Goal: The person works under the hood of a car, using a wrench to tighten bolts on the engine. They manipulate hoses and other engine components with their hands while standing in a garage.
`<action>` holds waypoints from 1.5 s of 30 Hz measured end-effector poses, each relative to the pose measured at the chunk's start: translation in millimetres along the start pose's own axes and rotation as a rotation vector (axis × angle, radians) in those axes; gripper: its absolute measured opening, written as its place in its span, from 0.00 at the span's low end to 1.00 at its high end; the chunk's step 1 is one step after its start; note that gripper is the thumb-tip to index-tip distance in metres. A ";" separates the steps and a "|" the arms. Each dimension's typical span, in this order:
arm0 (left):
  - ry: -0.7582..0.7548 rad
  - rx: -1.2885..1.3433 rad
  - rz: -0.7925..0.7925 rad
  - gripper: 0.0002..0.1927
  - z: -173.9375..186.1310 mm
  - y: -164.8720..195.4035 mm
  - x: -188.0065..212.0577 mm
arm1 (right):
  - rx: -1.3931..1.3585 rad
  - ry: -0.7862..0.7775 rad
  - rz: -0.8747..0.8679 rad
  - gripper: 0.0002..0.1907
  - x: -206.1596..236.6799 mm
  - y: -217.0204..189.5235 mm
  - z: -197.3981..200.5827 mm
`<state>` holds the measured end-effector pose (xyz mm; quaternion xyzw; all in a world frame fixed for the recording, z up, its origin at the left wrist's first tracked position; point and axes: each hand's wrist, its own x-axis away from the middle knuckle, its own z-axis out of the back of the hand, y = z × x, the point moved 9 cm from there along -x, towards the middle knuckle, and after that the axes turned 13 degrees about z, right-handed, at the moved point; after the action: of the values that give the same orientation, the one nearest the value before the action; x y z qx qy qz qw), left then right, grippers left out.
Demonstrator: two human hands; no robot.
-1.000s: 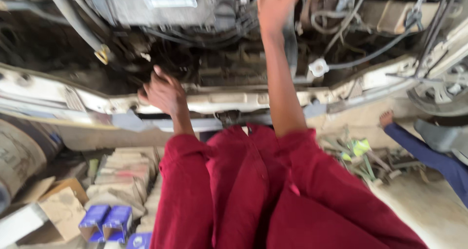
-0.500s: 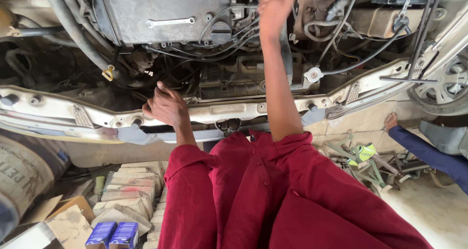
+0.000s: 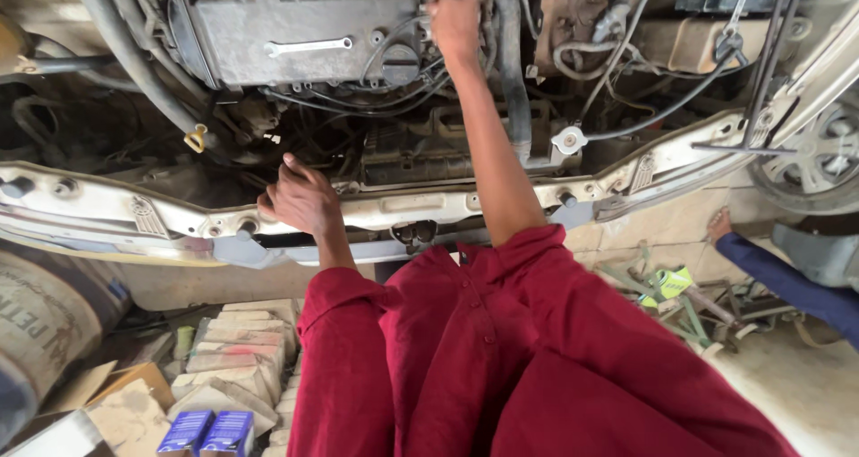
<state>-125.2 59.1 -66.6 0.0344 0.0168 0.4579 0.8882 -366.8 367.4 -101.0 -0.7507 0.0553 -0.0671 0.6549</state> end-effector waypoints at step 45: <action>0.232 0.103 -0.075 0.26 11.0 -4.3 14.9 | 0.673 -0.076 0.523 0.08 11.8 -102.1 159.5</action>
<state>-112.4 68.2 -55.9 0.0260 0.1441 0.4239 0.8938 -328.1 534.9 -20.7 -0.4576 0.1948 0.1148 0.8599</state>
